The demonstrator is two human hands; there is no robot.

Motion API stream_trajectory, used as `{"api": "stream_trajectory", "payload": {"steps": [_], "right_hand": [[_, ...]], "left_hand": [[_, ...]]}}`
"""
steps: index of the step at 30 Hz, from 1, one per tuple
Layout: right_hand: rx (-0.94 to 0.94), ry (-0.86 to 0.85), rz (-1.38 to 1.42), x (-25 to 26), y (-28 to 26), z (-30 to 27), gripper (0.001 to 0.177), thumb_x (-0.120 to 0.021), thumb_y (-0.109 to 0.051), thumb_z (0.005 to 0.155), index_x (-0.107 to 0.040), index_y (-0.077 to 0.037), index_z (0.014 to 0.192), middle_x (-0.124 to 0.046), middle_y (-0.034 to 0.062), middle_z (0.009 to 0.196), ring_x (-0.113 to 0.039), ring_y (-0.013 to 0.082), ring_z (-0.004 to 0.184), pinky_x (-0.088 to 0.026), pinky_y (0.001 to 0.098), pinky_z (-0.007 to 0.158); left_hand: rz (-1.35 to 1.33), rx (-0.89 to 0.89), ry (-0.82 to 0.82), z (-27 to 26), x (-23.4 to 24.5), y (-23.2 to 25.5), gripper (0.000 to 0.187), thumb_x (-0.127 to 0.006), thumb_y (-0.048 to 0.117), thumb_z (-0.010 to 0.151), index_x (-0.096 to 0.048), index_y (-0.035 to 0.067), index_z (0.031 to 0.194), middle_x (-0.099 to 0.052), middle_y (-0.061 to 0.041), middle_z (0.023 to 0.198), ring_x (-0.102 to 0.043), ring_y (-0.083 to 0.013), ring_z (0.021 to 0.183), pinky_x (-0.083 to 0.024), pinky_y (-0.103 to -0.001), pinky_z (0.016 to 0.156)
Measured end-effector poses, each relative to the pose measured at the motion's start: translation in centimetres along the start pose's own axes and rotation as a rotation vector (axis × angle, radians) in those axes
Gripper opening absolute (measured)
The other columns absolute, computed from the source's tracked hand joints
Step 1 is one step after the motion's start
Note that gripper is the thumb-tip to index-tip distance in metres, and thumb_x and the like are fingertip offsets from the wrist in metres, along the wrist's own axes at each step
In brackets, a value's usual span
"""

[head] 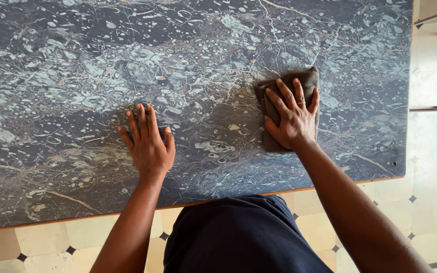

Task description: The person wipes the surface of a marble-topped table with a cloth, then moves to clean the wooden legs and frame of the table. The task involves systematic wiping of the tabletop followed by the wooden structure.

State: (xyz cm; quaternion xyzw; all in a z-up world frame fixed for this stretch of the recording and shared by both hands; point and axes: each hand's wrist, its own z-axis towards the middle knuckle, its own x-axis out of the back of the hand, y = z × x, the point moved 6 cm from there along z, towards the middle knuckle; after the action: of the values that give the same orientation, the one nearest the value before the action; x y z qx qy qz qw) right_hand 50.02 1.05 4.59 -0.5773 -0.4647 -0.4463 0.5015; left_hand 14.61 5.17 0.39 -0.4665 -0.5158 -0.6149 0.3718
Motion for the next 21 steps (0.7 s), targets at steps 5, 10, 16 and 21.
{"api": "stream_trajectory", "payload": {"steps": [5, 10, 16, 21], "right_hand": [[0.012, 0.006, -0.007, 0.1, 0.3, 2.4, 0.073, -0.066, -0.043, 0.084, -0.049, -0.029, 0.154, -0.034, 0.0034, 0.168, -0.019, 0.0334, 0.158, -0.002, 0.07, 0.123], [0.009, 0.007, -0.002, 0.0, 0.9, 4.7, 0.073, -0.065, -0.044, 0.086, -0.048, -0.029, 0.155, -0.032, 0.0037, 0.168, -0.017, 0.0334, 0.159, 0.0, 0.0699, 0.123], [-0.042, 0.006, 0.002, -0.5, 1.8, 7.2, 0.075, -0.063, -0.045, 0.086, -0.044, -0.029, 0.157, -0.028, 0.0049, 0.169, -0.014, 0.034, 0.158, 0.003, 0.0709, 0.12], [-0.048, 0.028, 0.045, 0.0, 1.8, 7.2, 0.074, -0.06, -0.046, 0.089, -0.042, -0.028, 0.159, -0.027, 0.0043, 0.171, -0.014, 0.036, 0.159, 0.002, 0.0712, 0.121]], "left_hand": [[-0.01, 0.0, 0.002, 0.0, 0.1, 0.1, 0.065, -0.044, 0.037, 0.108, -0.036, 0.003, 0.162, -0.033, -0.021, 0.169, -0.021, -0.0429, 0.158, -0.006, -0.065, 0.126], [-0.003, 0.002, 0.008, 0.0, 0.1, 0.1, 0.065, -0.044, 0.038, 0.108, -0.036, 0.003, 0.162, -0.034, -0.02, 0.169, -0.022, -0.0429, 0.158, -0.007, -0.064, 0.126], [-0.006, 0.02, -0.009, 0.0, 0.0, 0.1, 0.065, -0.043, 0.038, 0.107, -0.036, 0.004, 0.162, -0.031, -0.02, 0.169, -0.019, -0.0425, 0.158, -0.005, -0.063, 0.125], [0.012, 0.018, 0.002, -0.1, -0.2, -0.1, 0.065, -0.042, 0.039, 0.107, -0.036, 0.006, 0.162, -0.03, -0.018, 0.17, -0.018, -0.0408, 0.159, -0.004, -0.062, 0.126]]}}
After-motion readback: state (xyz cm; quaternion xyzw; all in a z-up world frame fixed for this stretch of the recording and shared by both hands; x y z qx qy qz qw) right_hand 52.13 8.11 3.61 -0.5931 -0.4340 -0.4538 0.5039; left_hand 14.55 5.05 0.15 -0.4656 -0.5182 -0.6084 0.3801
